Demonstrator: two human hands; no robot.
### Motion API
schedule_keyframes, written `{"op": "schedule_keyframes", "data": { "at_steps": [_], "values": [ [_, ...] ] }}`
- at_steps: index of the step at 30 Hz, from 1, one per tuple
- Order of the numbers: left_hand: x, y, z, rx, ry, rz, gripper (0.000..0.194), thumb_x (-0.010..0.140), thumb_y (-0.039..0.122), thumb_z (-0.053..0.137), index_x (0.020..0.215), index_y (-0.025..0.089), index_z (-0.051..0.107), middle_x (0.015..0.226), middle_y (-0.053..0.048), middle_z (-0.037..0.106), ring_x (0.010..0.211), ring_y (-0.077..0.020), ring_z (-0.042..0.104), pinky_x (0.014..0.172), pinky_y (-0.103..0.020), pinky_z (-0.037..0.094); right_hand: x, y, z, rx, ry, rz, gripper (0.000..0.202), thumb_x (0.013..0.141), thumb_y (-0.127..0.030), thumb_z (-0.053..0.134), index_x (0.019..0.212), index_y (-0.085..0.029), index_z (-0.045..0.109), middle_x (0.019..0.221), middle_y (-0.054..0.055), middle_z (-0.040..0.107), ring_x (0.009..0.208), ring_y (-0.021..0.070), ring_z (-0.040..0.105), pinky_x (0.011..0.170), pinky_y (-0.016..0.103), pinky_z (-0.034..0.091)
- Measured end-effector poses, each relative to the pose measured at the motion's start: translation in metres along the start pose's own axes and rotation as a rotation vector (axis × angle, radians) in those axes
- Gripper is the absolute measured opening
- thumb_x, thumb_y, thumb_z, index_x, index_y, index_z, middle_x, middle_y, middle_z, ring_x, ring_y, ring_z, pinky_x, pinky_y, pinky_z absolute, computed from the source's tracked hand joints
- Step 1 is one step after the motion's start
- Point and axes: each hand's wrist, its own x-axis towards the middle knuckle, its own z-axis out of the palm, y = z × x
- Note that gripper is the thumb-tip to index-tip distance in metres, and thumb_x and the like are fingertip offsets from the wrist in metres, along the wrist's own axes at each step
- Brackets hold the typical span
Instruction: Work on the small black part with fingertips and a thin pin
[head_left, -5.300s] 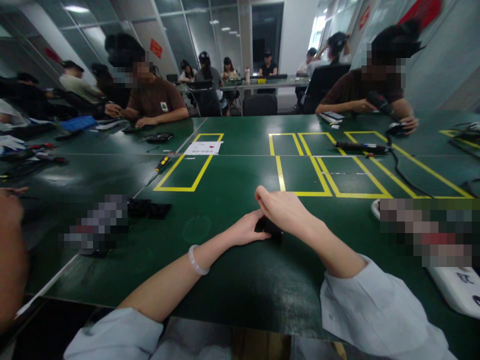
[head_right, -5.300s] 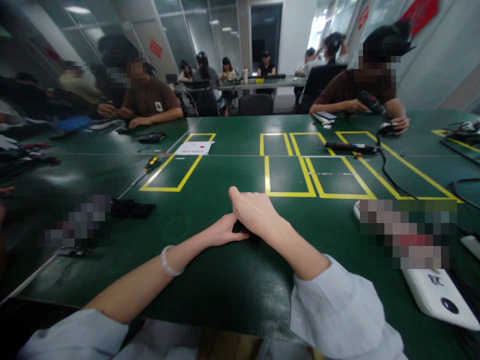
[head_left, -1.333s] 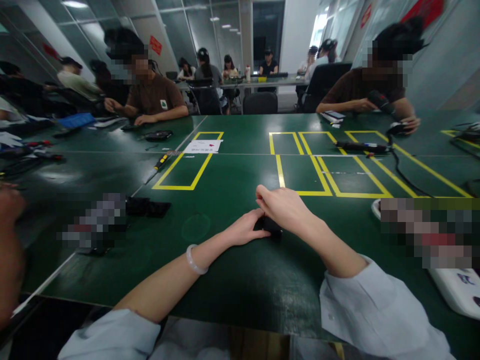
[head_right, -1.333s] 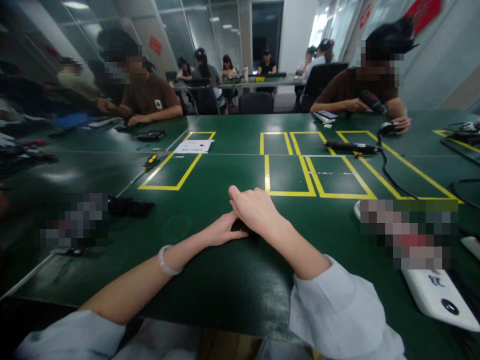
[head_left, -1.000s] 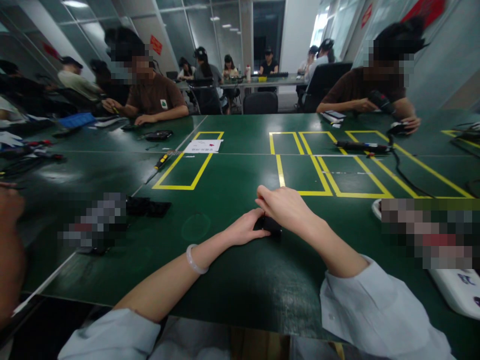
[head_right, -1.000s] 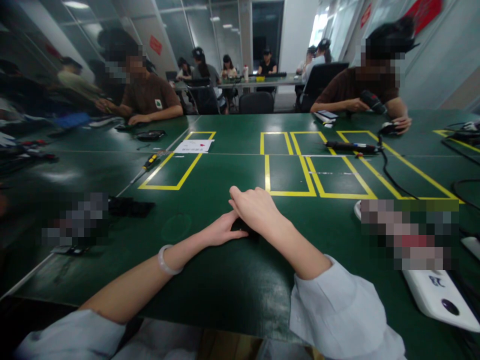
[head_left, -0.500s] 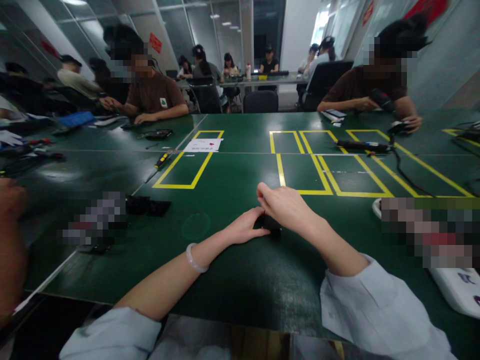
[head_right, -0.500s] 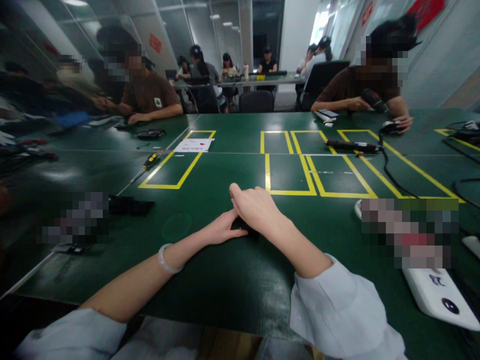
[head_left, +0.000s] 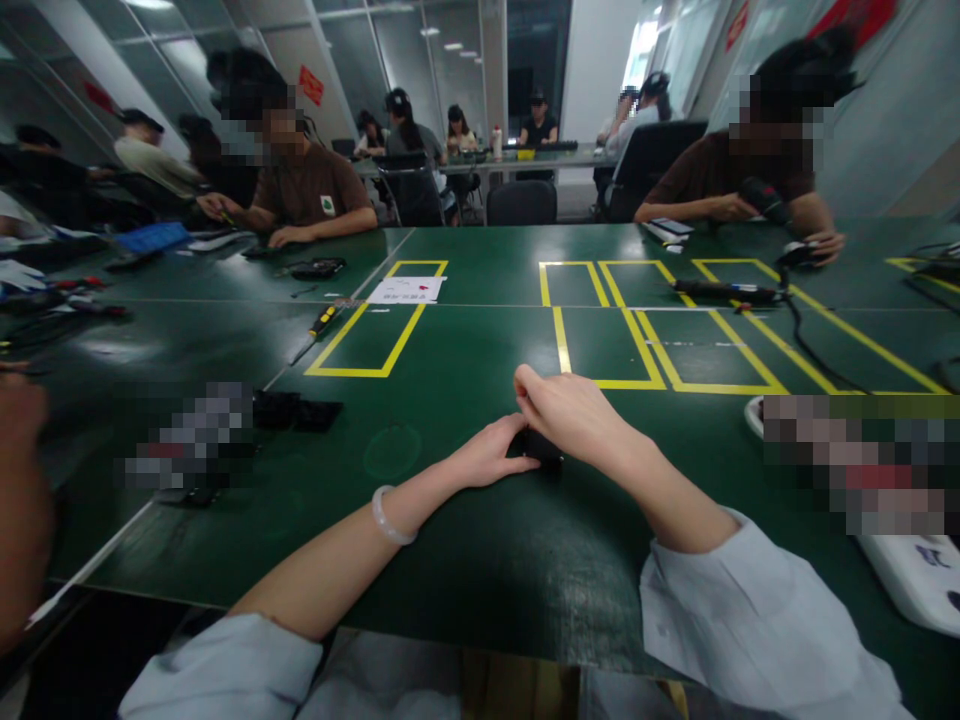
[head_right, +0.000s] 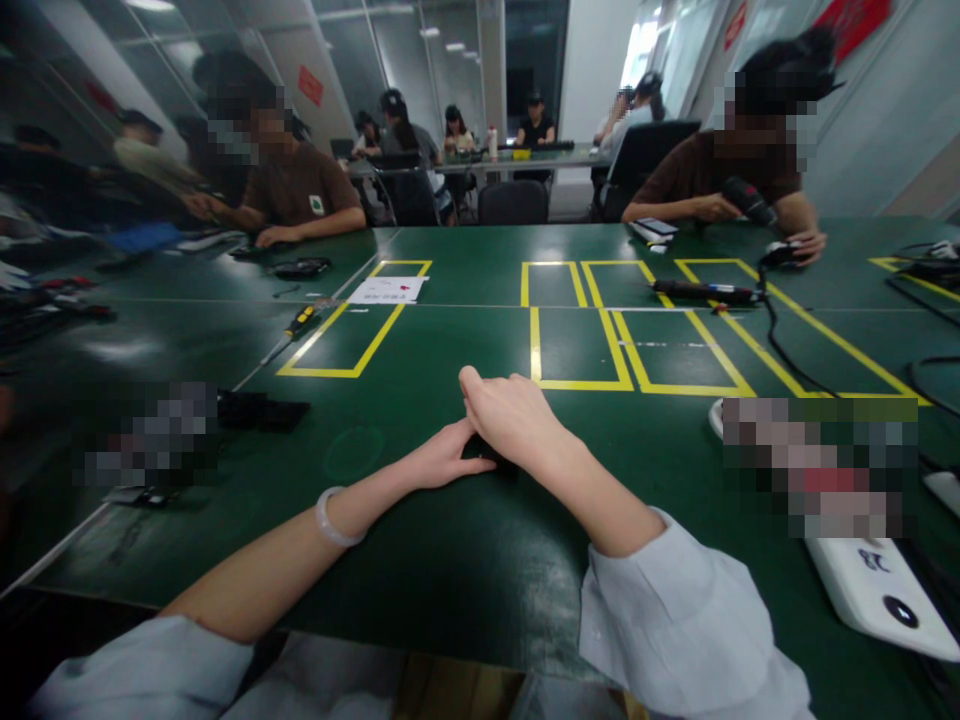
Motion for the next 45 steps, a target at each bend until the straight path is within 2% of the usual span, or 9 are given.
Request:
{"op": "schedule_keyframes", "data": {
  "at_steps": [5,11,18,26,32,37,41,45],
  "values": [
    [-0.0002,-0.0004,0.0006,-0.041,0.000,0.010,0.054,0.080,0.036,0.066,0.126,0.016,0.047,0.128,-0.011,0.055,0.116,-0.0295,0.053,0.099,-0.042,0.041,-0.0019,0.0000,-0.0008,0.025,0.007,0.004,0.020,0.093,-0.025,0.036,0.106,-0.017,0.048,0.083,0.005,0.070,0.069,0.0178,0.063,0.057,0.027,0.029],
    [0.0003,0.0018,0.0001,-0.045,0.000,0.013,0.054,0.079,0.034,0.067,0.126,0.017,0.047,0.125,-0.011,0.057,0.113,-0.0289,0.054,0.097,-0.041,0.042,-0.0001,0.0000,-0.0003,-0.037,0.008,-0.001,0.027,0.096,-0.037,0.033,0.103,-0.018,0.050,0.077,0.006,0.069,0.070,0.0215,0.065,0.057,0.028,0.029],
    [0.0008,0.0012,0.0003,-0.010,-0.009,-0.014,0.048,0.079,0.035,0.066,0.120,0.016,0.050,0.119,-0.011,0.059,0.106,-0.0283,0.057,0.093,-0.040,0.044,0.0021,0.0007,0.0005,-0.024,-0.039,0.011,0.023,0.097,-0.029,0.031,0.106,-0.018,0.048,0.079,0.006,0.069,0.071,0.0200,0.066,0.055,0.026,0.028],
    [0.0009,0.0019,-0.0013,-0.013,-0.016,-0.005,0.050,0.079,0.035,0.066,0.122,0.015,0.049,0.122,-0.011,0.058,0.110,-0.0292,0.056,0.095,-0.041,0.044,-0.0005,0.0016,-0.0001,0.029,-0.011,0.013,0.020,0.094,-0.026,0.033,0.107,-0.017,0.045,0.081,0.005,0.069,0.069,0.0191,0.065,0.054,0.026,0.028],
    [0.0005,0.0025,-0.0012,-0.021,-0.014,0.003,0.049,0.080,0.033,0.066,0.123,0.016,0.049,0.122,-0.011,0.058,0.110,-0.0285,0.056,0.095,-0.040,0.044,0.0003,0.0000,0.0007,-0.021,-0.005,0.019,0.024,0.097,-0.033,0.032,0.104,-0.017,0.047,0.079,0.006,0.070,0.068,0.0205,0.065,0.054,0.027,0.027],
    [0.0002,0.0030,-0.0020,0.000,-0.021,-0.013,0.047,0.080,0.034,0.066,0.119,0.015,0.050,0.117,-0.011,0.060,0.106,-0.0283,0.057,0.093,-0.040,0.045,0.0002,0.0010,0.0017,0.025,-0.011,0.017,0.021,0.095,-0.027,0.034,0.108,-0.017,0.045,0.079,0.004,0.069,0.066,0.0196,0.065,0.050,0.026,0.024],
    [0.0006,0.0016,-0.0010,-0.021,-0.008,0.007,0.051,0.080,0.035,0.066,0.123,0.015,0.048,0.123,-0.012,0.057,0.112,-0.0294,0.055,0.097,-0.041,0.043,-0.0011,0.0018,0.0022,0.035,0.012,0.020,0.020,0.093,-0.025,0.034,0.108,-0.017,0.045,0.082,0.004,0.069,0.068,0.0192,0.065,0.050,0.027,0.025],
    [0.0011,0.0017,-0.0002,-0.025,-0.003,0.012,0.053,0.079,0.034,0.066,0.125,0.017,0.046,0.126,-0.011,0.056,0.113,-0.0293,0.054,0.098,-0.041,0.042,0.0000,0.0012,0.0029,-0.013,-0.008,0.021,0.023,0.096,-0.033,0.032,0.106,-0.018,0.047,0.081,0.005,0.069,0.070,0.0206,0.065,0.052,0.027,0.027]
  ]
}}
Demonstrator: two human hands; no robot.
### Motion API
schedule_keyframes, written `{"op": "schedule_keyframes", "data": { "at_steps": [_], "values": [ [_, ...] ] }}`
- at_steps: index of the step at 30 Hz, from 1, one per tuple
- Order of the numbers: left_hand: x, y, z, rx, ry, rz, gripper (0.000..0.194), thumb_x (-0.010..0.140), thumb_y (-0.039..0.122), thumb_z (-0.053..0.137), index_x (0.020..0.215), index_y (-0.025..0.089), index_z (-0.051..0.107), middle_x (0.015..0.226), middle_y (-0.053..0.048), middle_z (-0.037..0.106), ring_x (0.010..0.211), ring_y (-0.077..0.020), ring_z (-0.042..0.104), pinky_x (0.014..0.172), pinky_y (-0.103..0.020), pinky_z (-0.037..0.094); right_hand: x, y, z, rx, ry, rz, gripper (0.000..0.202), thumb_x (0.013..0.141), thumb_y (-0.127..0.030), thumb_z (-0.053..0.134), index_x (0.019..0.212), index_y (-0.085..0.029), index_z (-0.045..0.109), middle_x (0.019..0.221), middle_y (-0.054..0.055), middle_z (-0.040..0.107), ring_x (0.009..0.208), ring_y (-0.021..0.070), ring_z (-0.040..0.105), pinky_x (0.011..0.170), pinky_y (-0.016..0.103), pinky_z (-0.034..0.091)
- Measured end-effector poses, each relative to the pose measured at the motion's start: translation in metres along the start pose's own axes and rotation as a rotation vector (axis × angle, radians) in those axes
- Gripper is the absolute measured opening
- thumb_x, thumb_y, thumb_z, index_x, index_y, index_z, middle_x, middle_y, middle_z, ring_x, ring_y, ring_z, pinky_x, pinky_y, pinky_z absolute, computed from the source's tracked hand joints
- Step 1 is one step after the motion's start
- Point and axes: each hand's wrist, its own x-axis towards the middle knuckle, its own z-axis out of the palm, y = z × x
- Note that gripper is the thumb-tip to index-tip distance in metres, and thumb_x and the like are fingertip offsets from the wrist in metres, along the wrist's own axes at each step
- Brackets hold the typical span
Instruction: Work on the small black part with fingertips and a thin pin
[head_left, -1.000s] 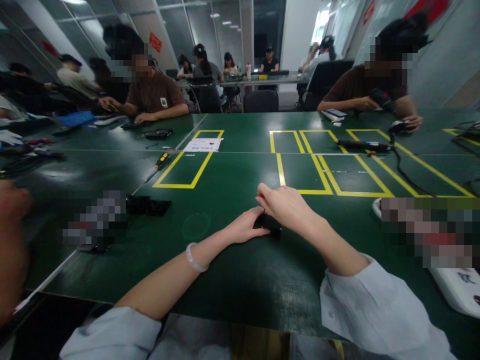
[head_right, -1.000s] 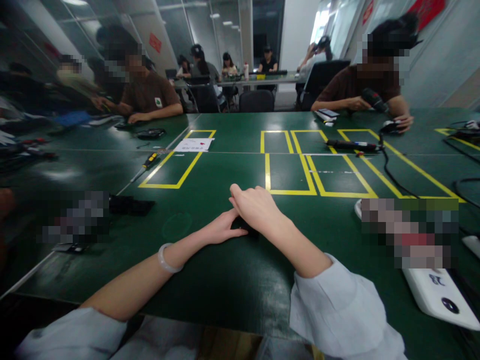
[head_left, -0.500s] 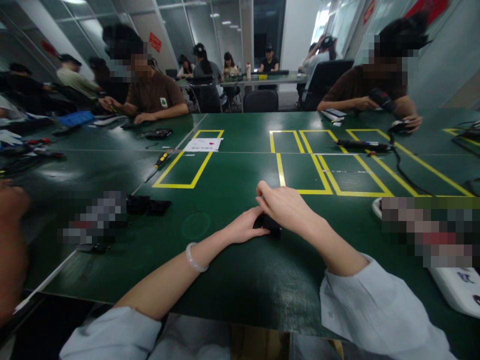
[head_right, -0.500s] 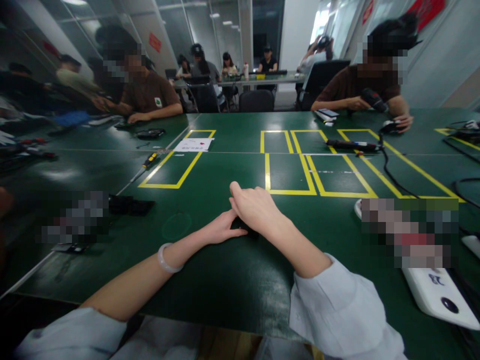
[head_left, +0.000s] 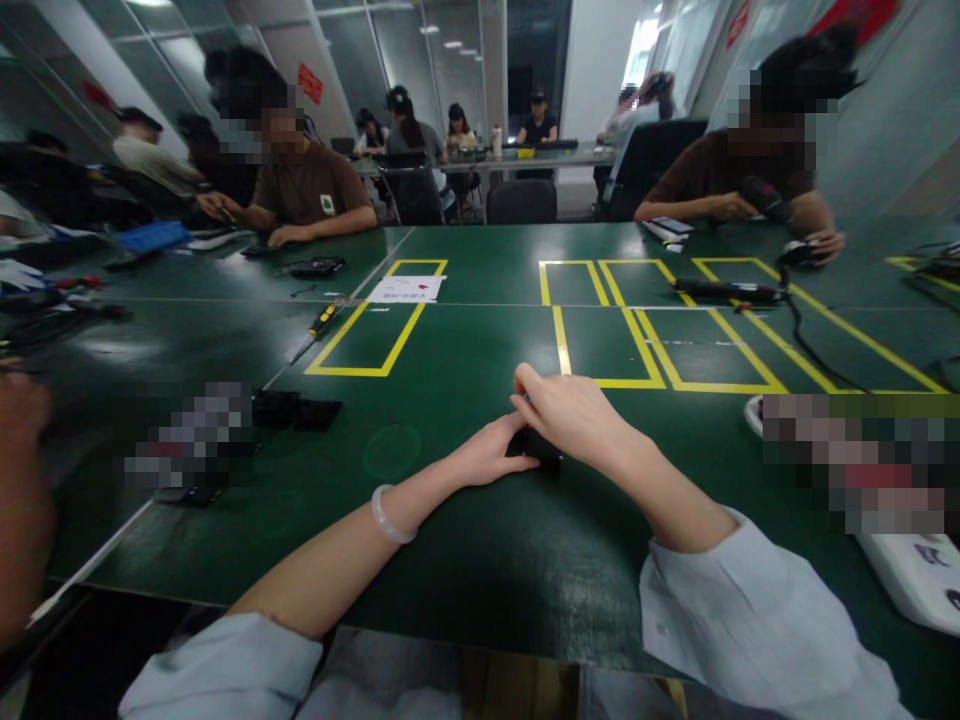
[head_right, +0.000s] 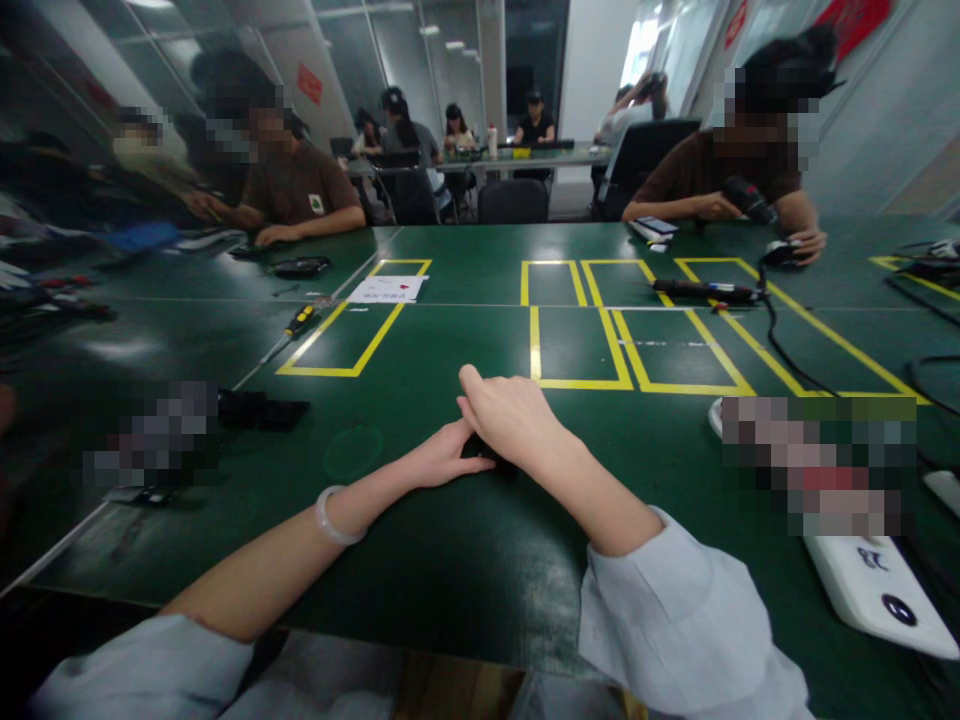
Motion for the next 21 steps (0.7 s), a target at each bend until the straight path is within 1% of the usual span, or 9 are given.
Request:
{"op": "schedule_keyframes", "data": {
  "at_steps": [2,5,8,11,14,16,18,21],
  "values": [
    [-0.0001,0.0005,-0.0003,0.015,-0.007,-0.014,0.050,0.080,0.036,0.065,0.123,0.016,0.048,0.121,-0.010,0.059,0.108,-0.0285,0.057,0.094,-0.040,0.044,0.0011,-0.0004,0.0005,-0.041,-0.016,0.003,0.026,0.097,-0.036,0.031,0.104,-0.018,0.048,0.079,0.006,0.069,0.069,0.0217,0.066,0.051,0.027,0.026],
    [-0.0006,-0.0005,-0.0005,0.041,-0.015,-0.033,0.047,0.080,0.038,0.065,0.118,0.015,0.051,0.114,-0.010,0.061,0.102,-0.0280,0.059,0.089,-0.039,0.046,0.0015,-0.0003,0.0007,-0.040,-0.016,-0.006,0.024,0.097,-0.031,0.030,0.103,-0.018,0.048,0.077,0.005,0.069,0.068,0.0212,0.066,0.051,0.027,0.025],
    [-0.0007,-0.0034,0.0004,0.031,-0.005,-0.013,0.049,0.080,0.037,0.066,0.121,0.016,0.050,0.120,-0.010,0.059,0.109,-0.0289,0.056,0.094,-0.040,0.044,0.0000,-0.0002,-0.0001,0.011,-0.001,-0.012,0.021,0.096,-0.027,0.030,0.105,-0.018,0.047,0.079,0.004,0.069,0.067,0.0195,0.065,0.051,0.027,0.026],
    [-0.0005,-0.0046,0.0012,0.011,0.002,0.007,0.053,0.079,0.038,0.067,0.124,0.017,0.048,0.127,-0.010,0.056,0.116,-0.0295,0.053,0.099,-0.041,0.041,-0.0013,-0.0006,-0.0016,0.038,0.005,-0.006,0.021,0.095,-0.026,0.031,0.106,-0.018,0.046,0.082,0.004,0.069,0.068,0.0188,0.065,0.053,0.026,0.027],
    [-0.0005,-0.0020,0.0006,0.007,-0.002,0.004,0.054,0.080,0.036,0.066,0.127,0.017,0.046,0.128,-0.011,0.056,0.116,-0.0293,0.053,0.099,-0.041,0.041,-0.0009,-0.0012,-0.0029,0.007,-0.012,-0.011,0.024,0.097,-0.033,0.030,0.106,-0.018,0.048,0.082,0.006,0.069,0.070,0.0200,0.065,0.054,0.027,0.028],
    [-0.0007,0.0000,-0.0002,0.015,-0.008,-0.009,0.052,0.080,0.035,0.066,0.125,0.017,0.047,0.123,-0.011,0.058,0.111,-0.0290,0.056,0.096,-0.041,0.043,-0.0001,-0.0012,-0.0032,-0.028,-0.031,-0.014,0.026,0.097,-0.035,0.030,0.105,-0.019,0.049,0.079,0.006,0.069,0.069,0.0208,0.065,0.054,0.027,0.028],
    [-0.0009,0.0006,-0.0006,0.022,-0.011,-0.019,0.051,0.080,0.036,0.066,0.123,0.016,0.048,0.121,-0.011,0.059,0.108,-0.0289,0.057,0.094,-0.041,0.045,0.0003,-0.0009,-0.0031,-0.038,-0.039,-0.025,0.024,0.097,-0.033,0.031,0.105,-0.019,0.049,0.077,0.006,0.069,0.068,0.0206,0.064,0.052,0.026,0.026],
    [-0.0010,-0.0013,-0.0001,0.015,-0.003,-0.014,0.052,0.080,0.036,0.066,0.124,0.016,0.048,0.125,-0.011,0.057,0.112,-0.0296,0.055,0.097,-0.042,0.043,-0.0003,-0.0006,-0.0025,0.006,-0.019,-0.044,0.021,0.096,-0.027,0.031,0.105,-0.019,0.048,0.077,0.004,0.069,0.066,0.0191,0.064,0.051,0.026,0.024]
  ]
}}
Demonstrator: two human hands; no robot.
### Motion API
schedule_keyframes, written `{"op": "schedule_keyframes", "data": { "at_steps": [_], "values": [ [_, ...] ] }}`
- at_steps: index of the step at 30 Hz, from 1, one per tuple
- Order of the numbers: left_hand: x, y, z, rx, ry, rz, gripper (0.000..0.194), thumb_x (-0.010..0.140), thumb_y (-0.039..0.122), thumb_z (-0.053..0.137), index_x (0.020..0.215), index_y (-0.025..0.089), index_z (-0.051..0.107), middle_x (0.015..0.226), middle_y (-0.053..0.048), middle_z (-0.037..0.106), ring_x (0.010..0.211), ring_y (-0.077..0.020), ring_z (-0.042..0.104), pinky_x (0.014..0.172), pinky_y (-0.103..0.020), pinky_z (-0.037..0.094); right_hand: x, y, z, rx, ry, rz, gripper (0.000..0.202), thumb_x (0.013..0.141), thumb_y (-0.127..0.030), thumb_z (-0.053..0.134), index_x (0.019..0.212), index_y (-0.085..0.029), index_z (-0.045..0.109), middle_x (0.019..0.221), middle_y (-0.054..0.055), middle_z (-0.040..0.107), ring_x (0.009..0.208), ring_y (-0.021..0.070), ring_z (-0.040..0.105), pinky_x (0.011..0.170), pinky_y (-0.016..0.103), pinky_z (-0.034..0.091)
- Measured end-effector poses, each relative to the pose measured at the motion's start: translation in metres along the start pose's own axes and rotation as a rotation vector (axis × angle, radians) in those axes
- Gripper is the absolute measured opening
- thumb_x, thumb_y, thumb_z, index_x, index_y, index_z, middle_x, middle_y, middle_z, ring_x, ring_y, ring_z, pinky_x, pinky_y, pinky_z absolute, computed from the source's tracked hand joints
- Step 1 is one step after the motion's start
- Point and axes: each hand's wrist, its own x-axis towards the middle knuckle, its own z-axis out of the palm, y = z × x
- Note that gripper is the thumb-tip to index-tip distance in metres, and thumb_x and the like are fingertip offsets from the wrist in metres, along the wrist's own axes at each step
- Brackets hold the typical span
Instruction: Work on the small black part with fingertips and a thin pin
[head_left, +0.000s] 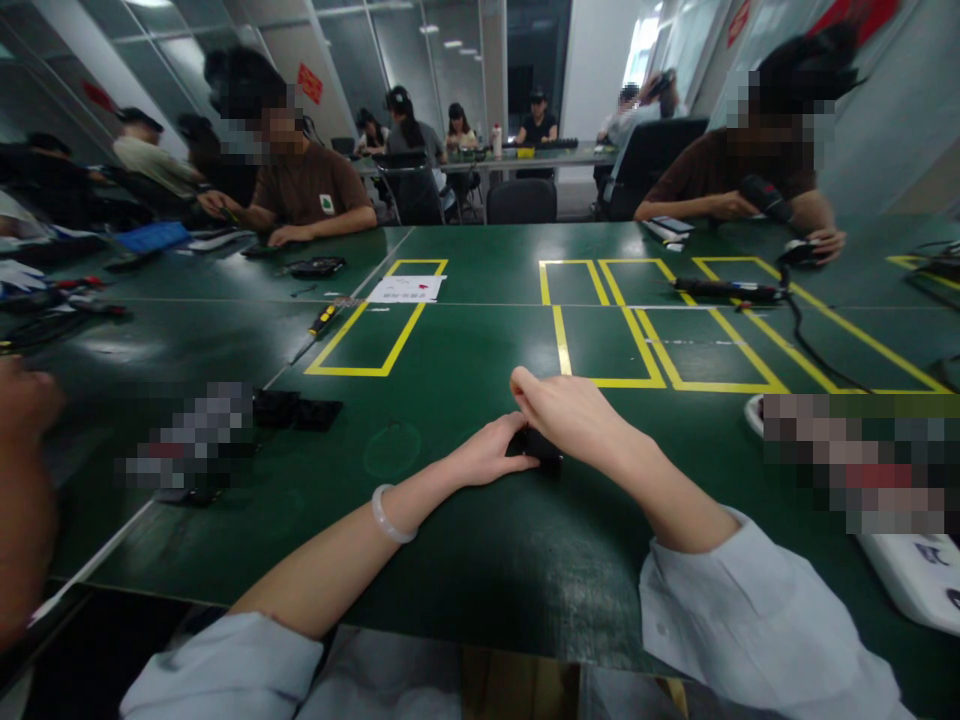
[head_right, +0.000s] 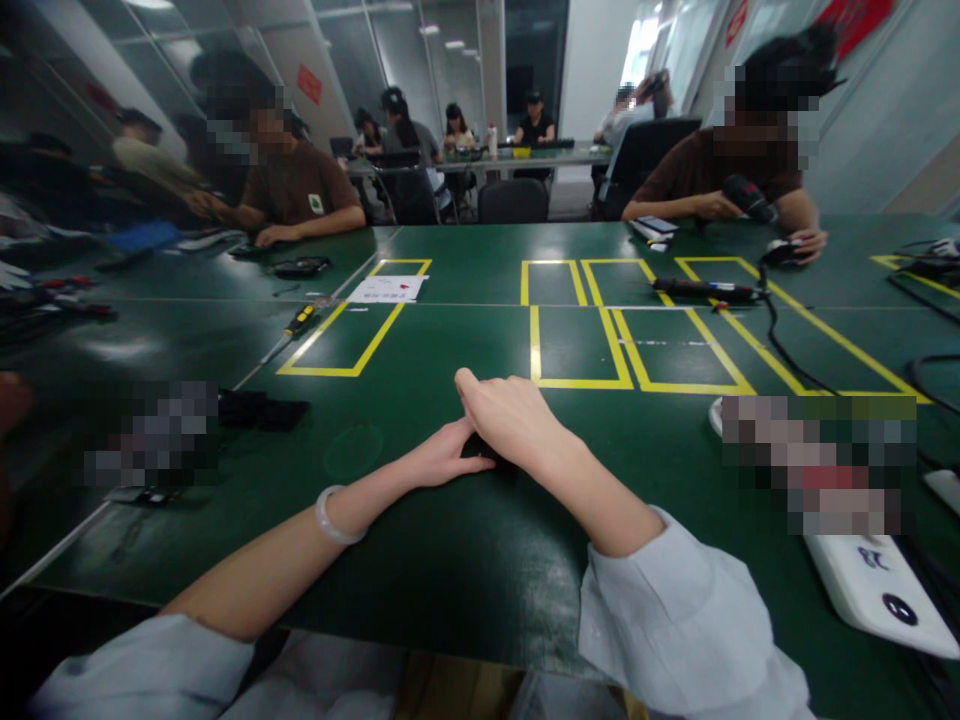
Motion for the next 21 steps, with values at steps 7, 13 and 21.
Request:
{"op": "schedule_keyframes", "data": {
  "at_steps": [7,13,21],
  "values": [
    [0.0008,-0.0016,0.0008,-0.016,0.004,0.019,0.051,0.079,0.035,0.067,0.124,0.017,0.049,0.124,-0.010,0.059,0.113,-0.0287,0.055,0.097,-0.041,0.043,0.0004,-0.0011,0.0009,-0.029,-0.004,0.020,0.025,0.096,-0.035,0.032,0.105,-0.018,0.049,0.079,0.006,0.069,0.071,0.0203,0.065,0.055,0.026,0.028],
    [0.0012,-0.0002,0.0006,-0.014,0.003,0.023,0.052,0.079,0.034,0.067,0.125,0.015,0.049,0.126,-0.011,0.057,0.114,-0.0289,0.055,0.098,-0.041,0.042,0.0003,-0.0003,0.0006,0.003,0.004,0.001,0.021,0.095,-0.025,0.031,0.107,-0.018,0.046,0.079,0.005,0.069,0.068,0.0191,0.064,0.053,0.026,0.026],
    [0.0005,-0.0015,0.0005,-0.024,0.006,0.024,0.056,0.079,0.032,0.068,0.128,0.016,0.046,0.129,-0.012,0.055,0.117,-0.0292,0.053,0.100,-0.042,0.041,0.0003,-0.0022,0.0004,-0.025,-0.002,-0.003,0.023,0.096,-0.034,0.033,0.104,-0.018,0.047,0.077,0.006,0.069,0.072,0.0216,0.066,0.056,0.026,0.030]
  ]
}}
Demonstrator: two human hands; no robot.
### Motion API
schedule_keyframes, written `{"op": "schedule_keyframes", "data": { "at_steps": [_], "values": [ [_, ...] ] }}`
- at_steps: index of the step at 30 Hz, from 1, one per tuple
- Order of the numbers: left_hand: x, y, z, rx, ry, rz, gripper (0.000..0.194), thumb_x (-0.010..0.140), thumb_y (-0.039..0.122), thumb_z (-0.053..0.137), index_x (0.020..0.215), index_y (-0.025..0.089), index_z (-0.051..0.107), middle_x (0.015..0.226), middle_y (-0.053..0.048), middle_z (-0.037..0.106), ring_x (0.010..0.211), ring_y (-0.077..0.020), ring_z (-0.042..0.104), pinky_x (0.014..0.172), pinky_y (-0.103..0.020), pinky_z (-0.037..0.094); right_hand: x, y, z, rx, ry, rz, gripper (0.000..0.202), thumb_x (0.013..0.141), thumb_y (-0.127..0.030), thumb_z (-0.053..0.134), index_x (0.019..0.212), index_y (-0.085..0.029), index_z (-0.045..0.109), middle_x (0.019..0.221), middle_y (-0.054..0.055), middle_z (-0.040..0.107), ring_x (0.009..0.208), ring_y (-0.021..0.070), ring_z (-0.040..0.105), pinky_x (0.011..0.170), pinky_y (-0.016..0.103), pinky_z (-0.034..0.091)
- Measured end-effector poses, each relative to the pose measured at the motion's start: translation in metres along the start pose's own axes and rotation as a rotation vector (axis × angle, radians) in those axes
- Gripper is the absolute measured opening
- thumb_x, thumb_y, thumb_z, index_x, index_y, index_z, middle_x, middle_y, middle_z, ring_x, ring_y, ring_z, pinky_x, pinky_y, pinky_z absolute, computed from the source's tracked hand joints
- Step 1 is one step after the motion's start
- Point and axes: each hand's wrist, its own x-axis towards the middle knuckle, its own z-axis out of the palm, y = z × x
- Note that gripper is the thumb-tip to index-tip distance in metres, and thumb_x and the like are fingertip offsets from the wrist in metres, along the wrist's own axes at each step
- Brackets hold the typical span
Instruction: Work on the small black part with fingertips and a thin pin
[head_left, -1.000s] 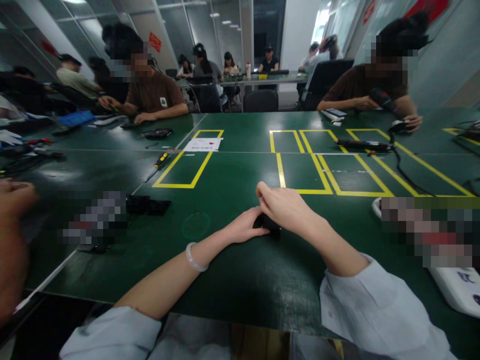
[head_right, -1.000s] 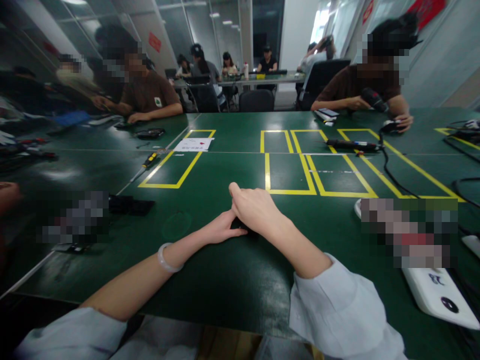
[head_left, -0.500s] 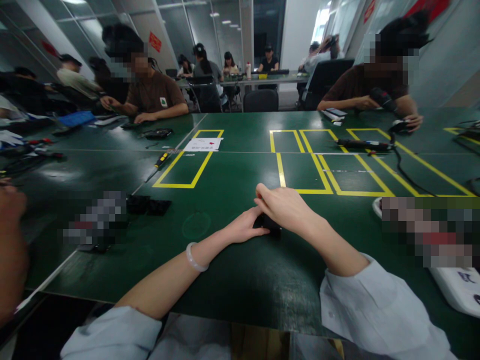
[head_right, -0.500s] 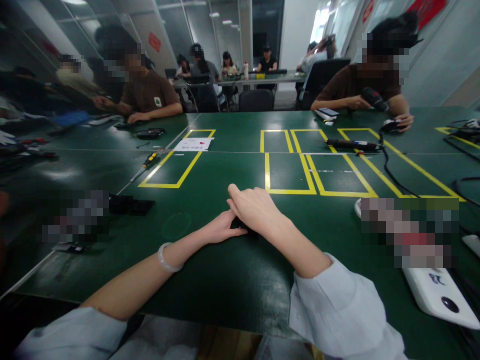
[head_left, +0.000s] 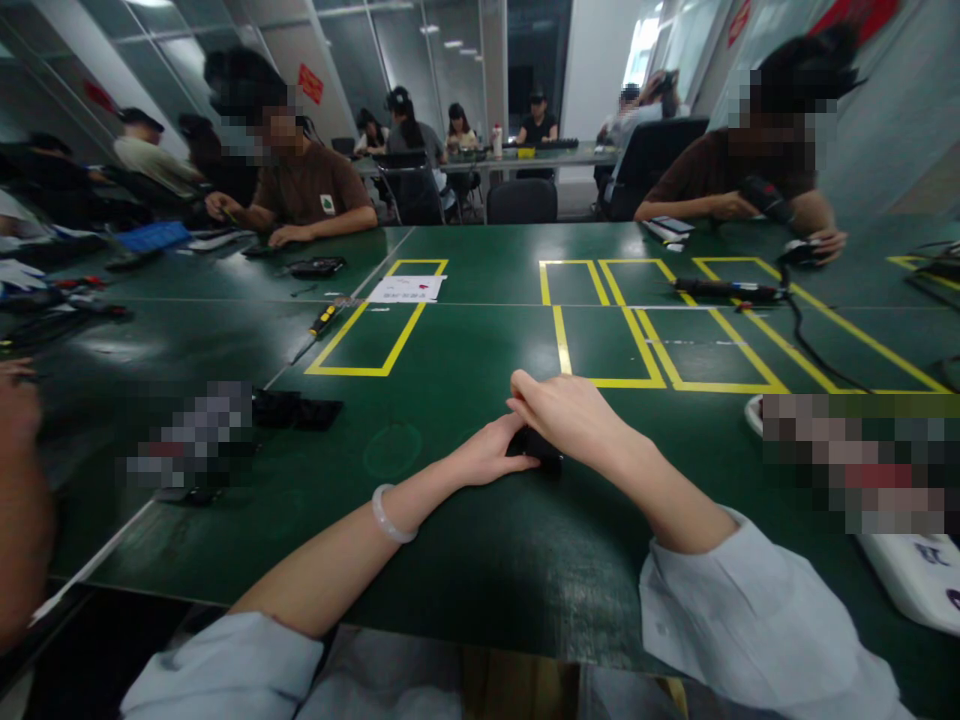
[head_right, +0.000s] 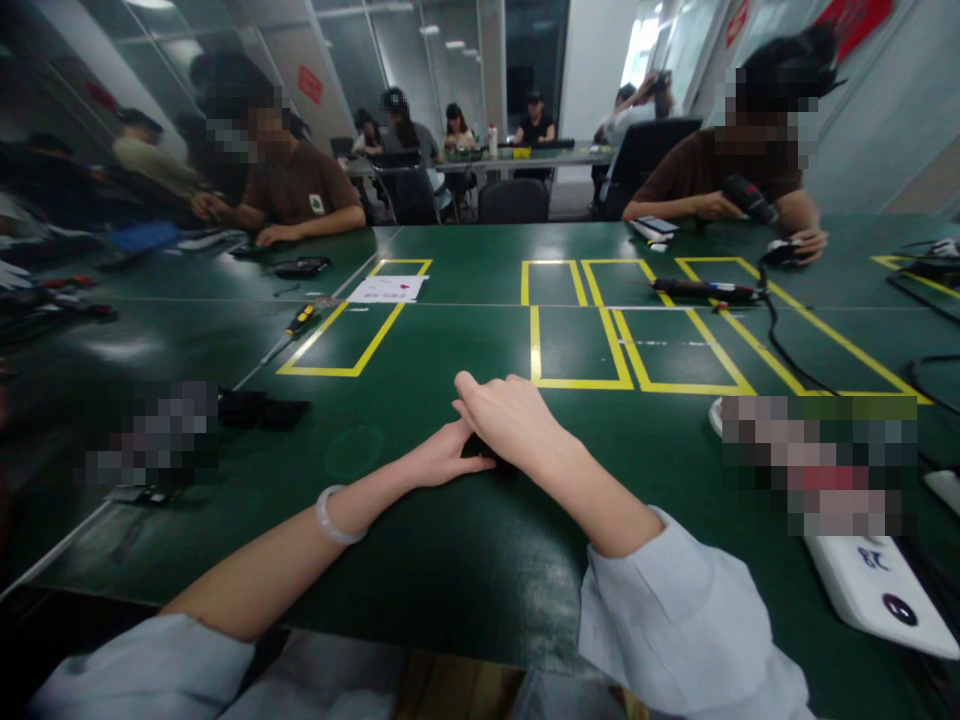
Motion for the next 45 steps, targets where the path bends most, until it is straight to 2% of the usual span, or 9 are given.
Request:
{"op": "schedule_keyframes", "data": {
  "at_steps": [7,15,19,25,31,39,45],
  "values": [
    [0.0006,0.0035,-0.0013,-0.035,-0.006,0.010,0.049,0.080,0.031,0.067,0.124,0.017,0.050,0.128,-0.011,0.056,0.118,-0.0287,0.052,0.101,-0.042,0.040,-0.0008,-0.0006,-0.0019,0.064,0.007,0.006,0.020,0.093,-0.024,0.033,0.107,-0.018,0.045,0.082,0.005,0.069,0.070,0.0197,0.065,0.054,0.027,0.028],
    [0.0001,0.0023,-0.0002,-0.017,-0.006,0.002,0.052,0.080,0.032,0.066,0.126,0.017,0.048,0.127,-0.010,0.057,0.116,-0.0287,0.053,0.100,-0.042,0.041,-0.0012,0.0003,-0.0014,0.038,0.023,0.000,0.022,0.096,-0.034,0.033,0.104,-0.018,0.047,0.078,0.005,0.069,0.069,0.0200,0.065,0.053,0.026,0.025],
    [0.0006,0.0033,-0.0005,0.022,-0.013,-0.032,0.052,0.080,0.036,0.066,0.123,0.015,0.049,0.121,-0.011,0.059,0.110,-0.0289,0.056,0.095,-0.041,0.044,0.0000,0.0018,-0.0017,0.022,-0.005,0.006,0.021,0.097,-0.028,0.032,0.105,-0.017,0.047,0.079,0.005,0.069,0.070,0.0199,0.065,0.052,0.026,0.025],
    [0.0005,0.0010,-0.0007,0.012,-0.014,-0.019,0.053,0.079,0.036,0.067,0.125,0.016,0.048,0.128,-0.012,0.056,0.115,-0.0294,0.054,0.099,-0.042,0.041,-0.0013,0.0021,-0.0006,0.056,0.008,0.027,0.020,0.095,-0.025,0.031,0.105,-0.017,0.047,0.081,0.005,0.069,0.070,0.0191,0.065,0.054,0.026,0.027],
    [0.0006,0.0034,-0.0005,0.003,-0.009,-0.012,0.053,0.079,0.034,0.067,0.125,0.017,0.047,0.126,-0.011,0.057,0.114,-0.0285,0.054,0.099,-0.041,0.042,-0.0008,0.0018,0.0002,0.032,0.017,0.015,0.025,0.097,-0.036,0.032,0.104,-0.018,0.047,0.079,0.006,0.069,0.070,0.0201,0.065,0.053,0.026,0.027],
    [0.0004,0.0030,-0.0009,0.016,-0.007,-0.027,0.052,0.079,0.037,0.067,0.123,0.016,0.049,0.125,-0.011,0.057,0.113,-0.0294,0.055,0.097,-0.043,0.042,-0.0005,0.0018,-0.0008,0.050,0.007,0.035,0.020,0.095,-0.025,0.031,0.105,-0.017,0.046,0.082,0.006,0.069,0.069,0.0183,0.064,0.054,0.026,0.028],
    [0.0005,0.0014,-0.0001,-0.003,-0.003,-0.004,0.052,0.079,0.035,0.067,0.125,0.017,0.048,0.127,-0.011,0.056,0.116,-0.0287,0.054,0.100,-0.041,0.041,-0.0005,0.0020,0.0011,0.040,0.038,0.010,0.022,0.096,-0.032,0.032,0.104,-0.018,0.047,0.082,0.006,0.069,0.069,0.0191,0.064,0.055,0.027,0.028]
  ]
}}
